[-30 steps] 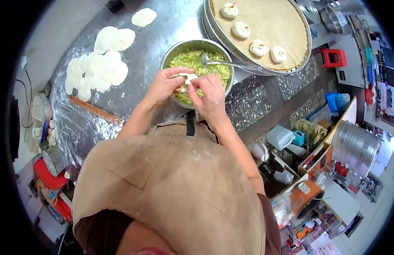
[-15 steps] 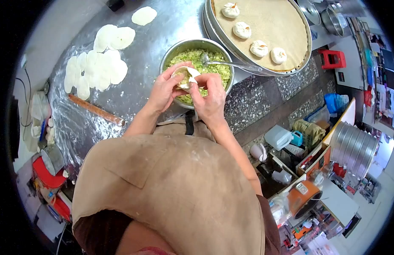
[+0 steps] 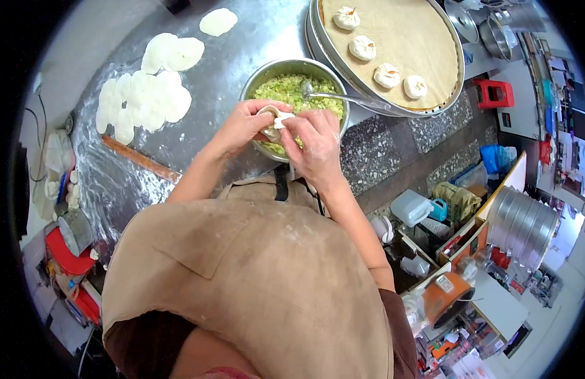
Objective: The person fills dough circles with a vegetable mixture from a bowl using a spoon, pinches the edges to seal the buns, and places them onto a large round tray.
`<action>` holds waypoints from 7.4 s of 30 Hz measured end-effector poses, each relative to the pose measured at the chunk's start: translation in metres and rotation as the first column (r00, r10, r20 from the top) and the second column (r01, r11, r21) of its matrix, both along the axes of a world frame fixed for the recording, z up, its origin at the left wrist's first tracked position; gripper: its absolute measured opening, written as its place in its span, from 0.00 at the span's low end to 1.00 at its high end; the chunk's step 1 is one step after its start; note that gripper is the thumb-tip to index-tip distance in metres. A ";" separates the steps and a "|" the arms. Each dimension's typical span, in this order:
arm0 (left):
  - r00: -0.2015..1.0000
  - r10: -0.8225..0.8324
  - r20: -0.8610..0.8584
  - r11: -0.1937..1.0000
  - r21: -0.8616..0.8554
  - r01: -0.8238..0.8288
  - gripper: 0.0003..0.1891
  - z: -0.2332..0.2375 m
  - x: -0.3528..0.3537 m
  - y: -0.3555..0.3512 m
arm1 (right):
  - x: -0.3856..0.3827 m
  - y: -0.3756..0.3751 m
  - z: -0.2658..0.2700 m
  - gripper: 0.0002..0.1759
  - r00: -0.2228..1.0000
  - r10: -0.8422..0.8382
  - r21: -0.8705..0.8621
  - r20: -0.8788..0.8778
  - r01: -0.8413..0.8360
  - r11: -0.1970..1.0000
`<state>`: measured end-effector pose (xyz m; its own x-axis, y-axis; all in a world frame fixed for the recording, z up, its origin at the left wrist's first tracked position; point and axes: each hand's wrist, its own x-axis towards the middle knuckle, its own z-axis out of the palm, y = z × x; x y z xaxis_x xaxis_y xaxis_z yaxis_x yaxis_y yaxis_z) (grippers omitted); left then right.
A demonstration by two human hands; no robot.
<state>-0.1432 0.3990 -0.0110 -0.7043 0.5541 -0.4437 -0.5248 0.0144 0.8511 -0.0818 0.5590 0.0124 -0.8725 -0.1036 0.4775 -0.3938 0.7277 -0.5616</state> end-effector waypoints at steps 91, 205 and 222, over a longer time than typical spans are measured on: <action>0.872 0.041 0.488 0.848 0.444 -0.288 0.34 -0.001 0.030 0.028 | -0.005 0.007 0.053 0.13 0.893 0.433 0.280 0.122 -0.449 0.848; 0.829 0.497 0.256 0.782 0.283 -0.556 0.26 -0.028 0.014 0.033 | 0.005 -0.025 0.000 0.10 0.996 -0.085 0.154 0.032 0.079 0.985; 0.947 0.133 0.291 0.941 0.262 -0.213 0.33 -0.031 0.006 0.074 | -0.016 0.060 0.005 0.25 0.910 -0.056 -0.189 0.410 0.145 0.971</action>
<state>-0.1370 0.4728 -0.0418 -0.6793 0.5653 -0.4680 -0.7037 -0.3205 0.6341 -0.0982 0.6193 0.0175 -0.9944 0.0589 0.0874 -0.0348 0.5992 -0.7999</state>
